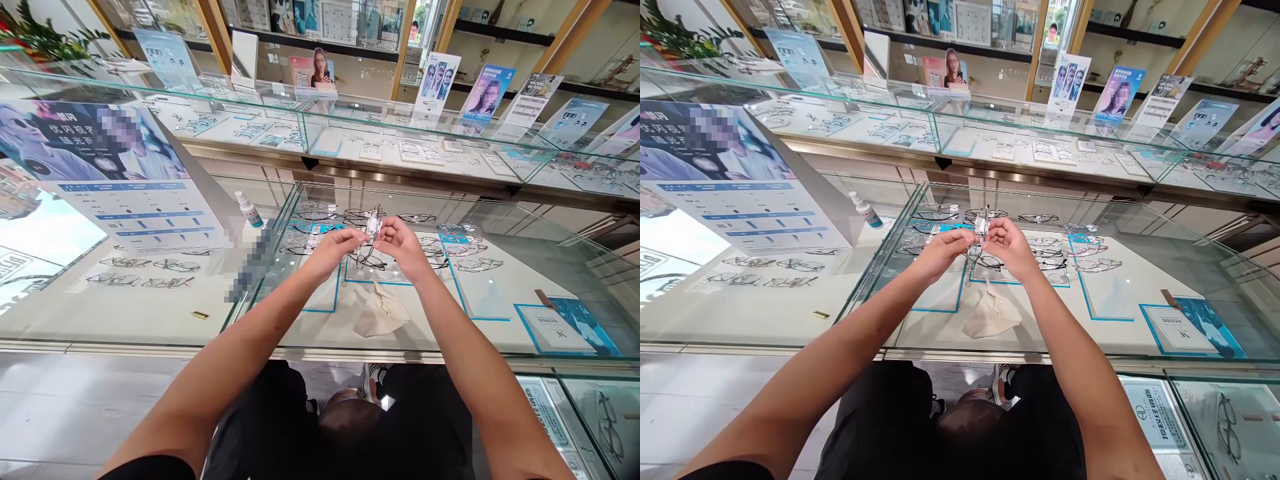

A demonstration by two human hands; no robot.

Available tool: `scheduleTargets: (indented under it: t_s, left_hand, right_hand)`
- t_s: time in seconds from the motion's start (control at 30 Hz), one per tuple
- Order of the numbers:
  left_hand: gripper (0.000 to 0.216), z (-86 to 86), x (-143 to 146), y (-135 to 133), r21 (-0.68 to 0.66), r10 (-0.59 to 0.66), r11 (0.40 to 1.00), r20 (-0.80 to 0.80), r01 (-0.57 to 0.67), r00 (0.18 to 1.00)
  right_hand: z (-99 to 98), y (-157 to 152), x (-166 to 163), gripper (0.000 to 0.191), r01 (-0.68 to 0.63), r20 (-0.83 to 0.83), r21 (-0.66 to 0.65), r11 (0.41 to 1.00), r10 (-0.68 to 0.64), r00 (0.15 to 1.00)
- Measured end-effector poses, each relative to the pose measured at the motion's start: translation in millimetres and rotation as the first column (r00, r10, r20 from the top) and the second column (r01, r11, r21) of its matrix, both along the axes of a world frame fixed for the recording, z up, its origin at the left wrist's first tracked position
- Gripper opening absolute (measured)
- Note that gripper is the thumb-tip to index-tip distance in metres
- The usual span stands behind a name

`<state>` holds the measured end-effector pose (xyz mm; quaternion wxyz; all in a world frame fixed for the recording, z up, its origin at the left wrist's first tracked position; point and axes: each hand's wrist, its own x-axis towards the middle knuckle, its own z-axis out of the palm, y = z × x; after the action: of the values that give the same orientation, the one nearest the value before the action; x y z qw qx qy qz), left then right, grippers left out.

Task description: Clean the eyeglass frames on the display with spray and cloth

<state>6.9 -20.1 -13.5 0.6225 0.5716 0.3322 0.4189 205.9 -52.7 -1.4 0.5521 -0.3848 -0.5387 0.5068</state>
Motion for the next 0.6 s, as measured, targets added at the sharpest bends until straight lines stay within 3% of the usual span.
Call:
scheduleTargets:
  t_s: [0.13, 0.33, 0.6]
  left_hand:
    - [0.032, 5.2, -1.6, -0.4, 0.169, 0.017, 0.986, -0.072, -0.005, 0.997]
    - [0.034, 5.3, -1.8, 0.3, 0.215, 0.012, 0.977, -0.091, 0.008, 0.996]
    - [0.034, 3.1, -9.6, 10.9, 0.321, 0.105, 0.946, -0.172, -0.045, 0.98]
  right_hand:
    - [0.7, 0.0, -0.5, 0.049, -0.029, -0.006, -0.005, 1.0, 0.029, 1.0]
    - [0.4, 0.8, 1.7, 0.043, -0.034, -0.004, -0.005, 0.999, 0.034, 0.999]
    - [0.7, 6.4, 13.2, 0.03, 0.057, 0.04, 0.034, 0.998, -0.059, 0.997]
